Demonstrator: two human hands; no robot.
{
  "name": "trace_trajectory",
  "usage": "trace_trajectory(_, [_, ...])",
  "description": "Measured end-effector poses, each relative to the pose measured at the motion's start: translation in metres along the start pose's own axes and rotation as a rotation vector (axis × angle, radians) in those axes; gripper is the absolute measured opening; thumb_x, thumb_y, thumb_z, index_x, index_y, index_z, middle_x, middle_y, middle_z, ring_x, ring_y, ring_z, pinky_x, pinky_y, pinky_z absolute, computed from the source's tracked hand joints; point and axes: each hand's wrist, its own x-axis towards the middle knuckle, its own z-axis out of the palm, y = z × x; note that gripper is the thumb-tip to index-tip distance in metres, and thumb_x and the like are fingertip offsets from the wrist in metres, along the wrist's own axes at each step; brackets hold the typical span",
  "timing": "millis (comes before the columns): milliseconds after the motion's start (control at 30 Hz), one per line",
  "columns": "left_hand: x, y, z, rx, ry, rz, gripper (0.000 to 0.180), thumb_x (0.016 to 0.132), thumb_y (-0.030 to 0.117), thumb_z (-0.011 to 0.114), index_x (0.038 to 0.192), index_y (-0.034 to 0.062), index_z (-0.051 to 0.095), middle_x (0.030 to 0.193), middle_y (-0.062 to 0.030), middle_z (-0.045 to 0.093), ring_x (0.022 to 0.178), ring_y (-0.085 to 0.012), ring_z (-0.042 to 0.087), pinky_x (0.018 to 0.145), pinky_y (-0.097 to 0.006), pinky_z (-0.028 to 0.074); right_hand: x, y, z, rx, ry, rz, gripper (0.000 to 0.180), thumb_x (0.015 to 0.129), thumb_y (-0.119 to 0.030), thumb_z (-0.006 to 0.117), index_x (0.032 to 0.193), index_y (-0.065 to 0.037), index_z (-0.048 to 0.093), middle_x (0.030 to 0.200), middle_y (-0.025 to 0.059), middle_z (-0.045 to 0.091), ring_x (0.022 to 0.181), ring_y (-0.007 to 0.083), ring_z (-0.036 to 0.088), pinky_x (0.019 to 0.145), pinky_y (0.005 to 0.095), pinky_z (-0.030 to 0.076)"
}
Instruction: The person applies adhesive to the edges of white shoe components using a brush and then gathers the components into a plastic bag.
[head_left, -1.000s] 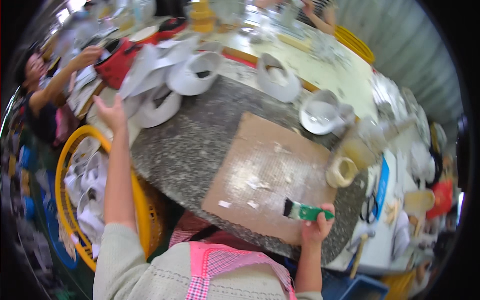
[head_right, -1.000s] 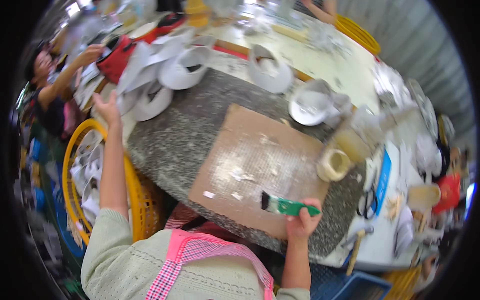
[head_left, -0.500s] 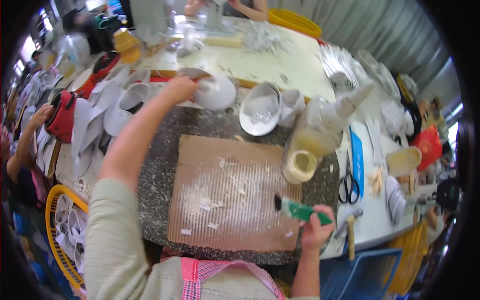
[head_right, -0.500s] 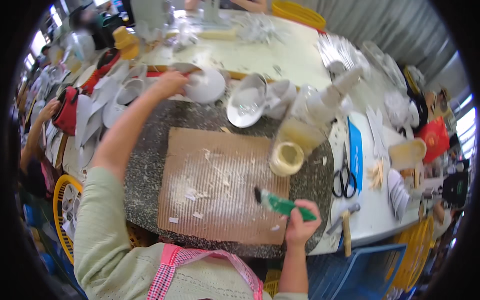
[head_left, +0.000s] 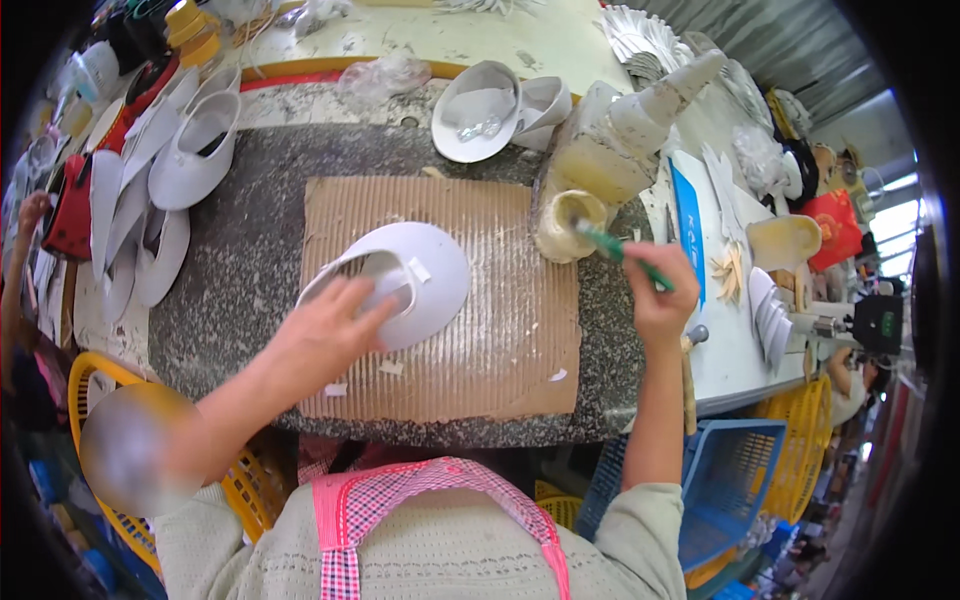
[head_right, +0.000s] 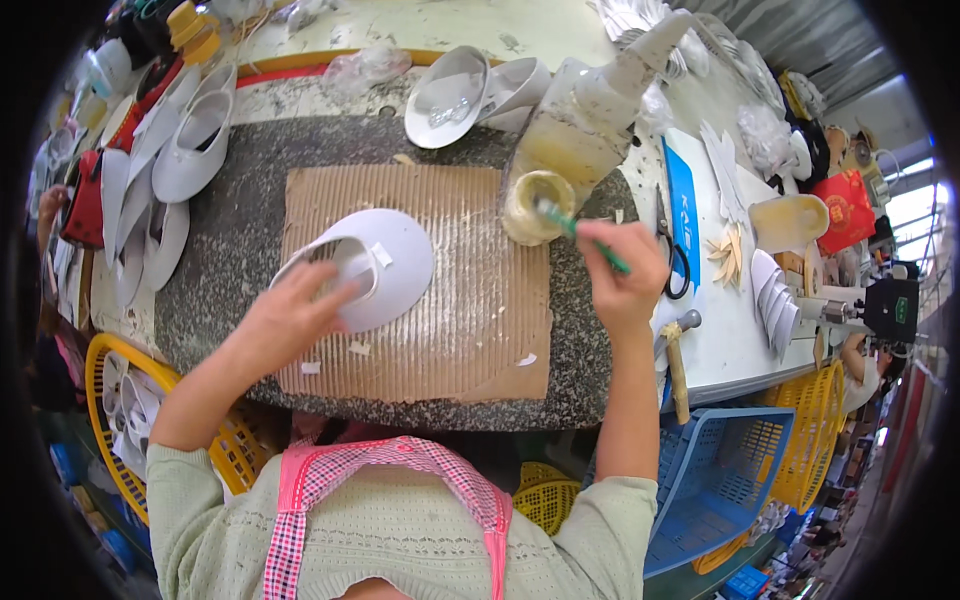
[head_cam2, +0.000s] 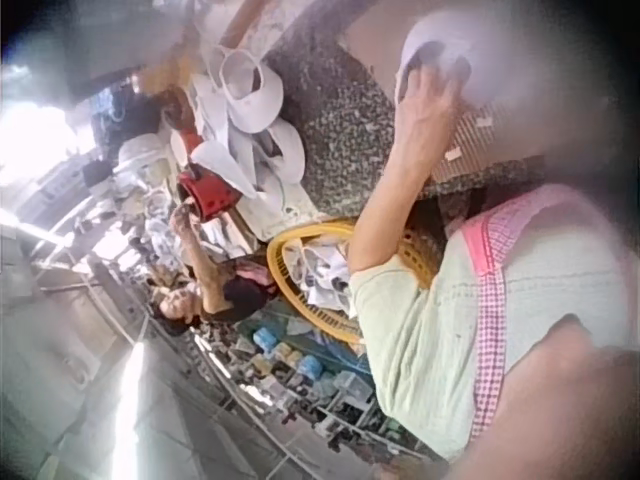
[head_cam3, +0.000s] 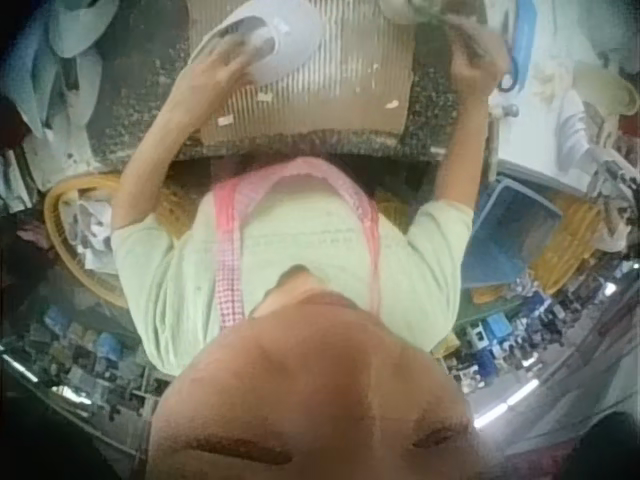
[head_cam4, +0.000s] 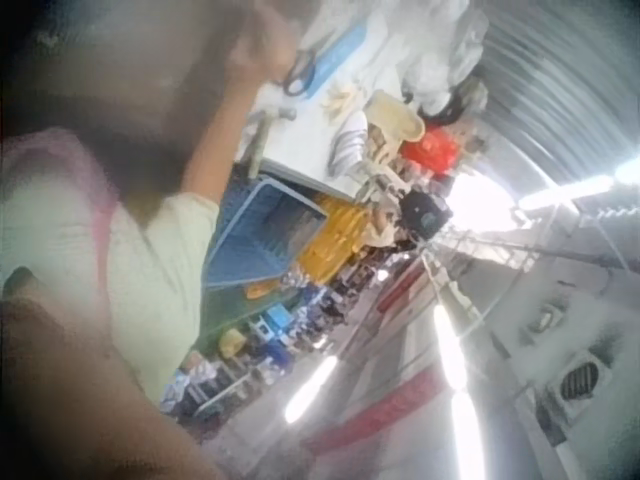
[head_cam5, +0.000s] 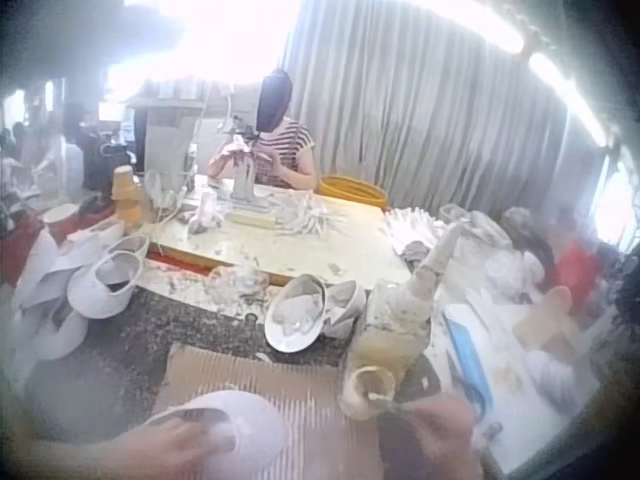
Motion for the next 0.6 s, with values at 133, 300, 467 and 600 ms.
trace_trajectory(133, [0.019, -0.011, -0.012, 0.034, -0.040, -0.023, 0.043, 0.065, 0.030, 0.069, 0.094, 0.0012, 0.056, 0.099, -0.0107, 0.055, 0.097, -0.0244, 0.052, 0.077, -0.034, 0.046, -0.040, 0.007, -0.026, 0.352, 0.392, 0.686, 0.012, 0.079, -0.001, 0.061, 0.091, -0.002, 0.063, 0.080, 0.0060, 0.061, 0.062, 0.0112, 0.056, 0.054, 0.0198, 0.045])
trace_trajectory(300, [0.013, -0.016, 0.004, 0.052, -0.210, 0.083, 0.049, 0.074, 0.046, 0.057, 0.093, 0.0010, 0.056, 0.100, -0.0123, 0.054, 0.100, -0.0266, 0.051, 0.091, -0.036, 0.036, -0.025, -0.061, 0.040, 0.757, -0.118, 0.615, 0.011, 0.076, 0.004, 0.061, 0.086, 0.002, 0.063, 0.082, 0.0078, 0.062, 0.064, 0.0123, 0.058, 0.057, 0.0213, 0.048])
trace_trajectory(467, [0.017, -0.020, 0.009, 0.039, -0.148, 0.127, 0.046, 0.074, 0.044, 0.060, 0.084, 0.0000, 0.057, 0.092, -0.0127, 0.056, 0.095, -0.0277, 0.053, 0.082, -0.036, 0.043, 0.016, -0.045, 0.111, 0.858, -0.256, 0.514, 0.016, 0.073, 0.005, 0.062, 0.087, -0.001, 0.065, 0.080, 0.0049, 0.064, 0.067, 0.0099, 0.059, 0.057, 0.0211, 0.046])
trace_trajectory(600, [0.004, -0.030, 0.020, -0.018, 0.320, 0.156, 0.038, 0.072, 0.041, 0.062, 0.065, 0.0043, 0.053, 0.077, -0.0092, 0.054, 0.077, -0.0233, 0.053, 0.069, -0.034, 0.045, 0.019, -0.047, 0.086, 0.737, -0.639, 0.349, 0.017, 0.072, 0.006, 0.063, 0.086, -0.002, 0.066, 0.080, 0.0043, 0.065, 0.065, 0.0086, 0.058, 0.056, 0.0202, 0.045])
